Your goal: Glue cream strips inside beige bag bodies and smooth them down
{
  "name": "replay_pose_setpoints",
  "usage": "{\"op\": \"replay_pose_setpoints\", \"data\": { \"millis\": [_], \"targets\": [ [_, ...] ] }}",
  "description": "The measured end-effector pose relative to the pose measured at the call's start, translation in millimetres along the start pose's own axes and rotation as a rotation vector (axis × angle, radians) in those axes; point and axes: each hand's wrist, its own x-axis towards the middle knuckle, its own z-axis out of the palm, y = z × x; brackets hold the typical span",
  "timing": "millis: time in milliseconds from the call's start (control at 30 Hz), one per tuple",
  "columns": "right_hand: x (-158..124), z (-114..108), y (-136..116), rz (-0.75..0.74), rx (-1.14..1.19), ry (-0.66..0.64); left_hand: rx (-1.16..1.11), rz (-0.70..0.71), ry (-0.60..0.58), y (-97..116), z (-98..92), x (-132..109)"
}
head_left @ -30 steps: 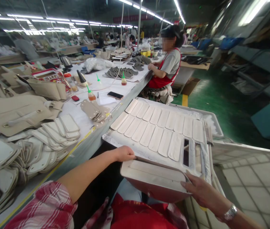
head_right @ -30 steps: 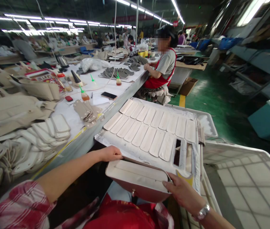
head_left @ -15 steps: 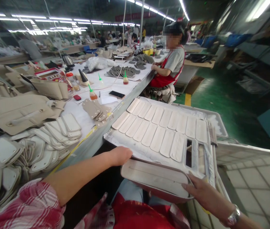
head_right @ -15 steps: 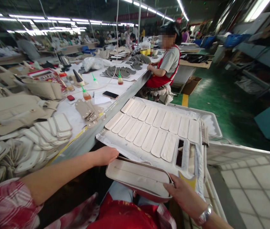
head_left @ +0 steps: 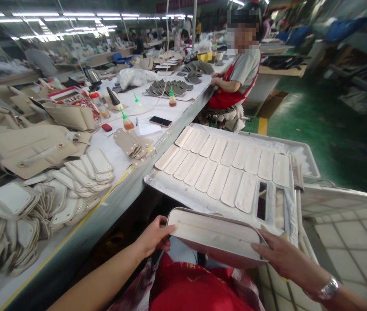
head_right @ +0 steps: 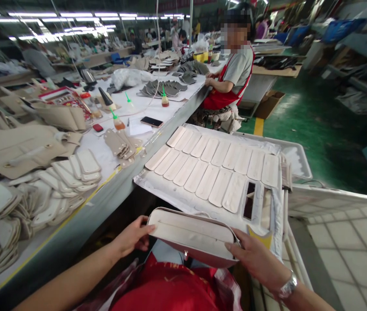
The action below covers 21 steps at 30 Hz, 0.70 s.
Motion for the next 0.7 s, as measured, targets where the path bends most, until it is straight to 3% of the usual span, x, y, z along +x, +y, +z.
{"op": "replay_pose_setpoints", "data": {
  "millis": [100,200,267,333,400,533,600,700],
  "targets": [
    [-3,-5,2,-0.025,-0.048,-0.020,-0.035,0.022,-0.095,11,-2.6,-2],
    [-5,-13,-5,-0.022,-0.342,0.058,0.013,0.018,-0.179,21,-9.2,1],
    [-2,-10,-24,0.009,-0.664,0.204,0.027,0.019,-0.231,24,-12.7,4],
    [10,8,-54,-0.056,-0.893,0.280,0.019,0.024,-0.269,24,-14.6,7],
    [31,39,-89,-0.263,-0.917,0.075,0.003,0.032,-0.289,24,-15.3,8],
    [83,101,-136,-0.221,-0.810,-0.378,-0.024,0.057,-0.302,24,-15.4,7],
    [100,114,-140,-0.162,-0.781,-0.502,-0.049,0.064,-0.307,25,-14.9,5],
    [110,115,-135,-0.090,-0.719,-0.582,-0.082,0.058,-0.319,26,-14.5,5]
  ]
}}
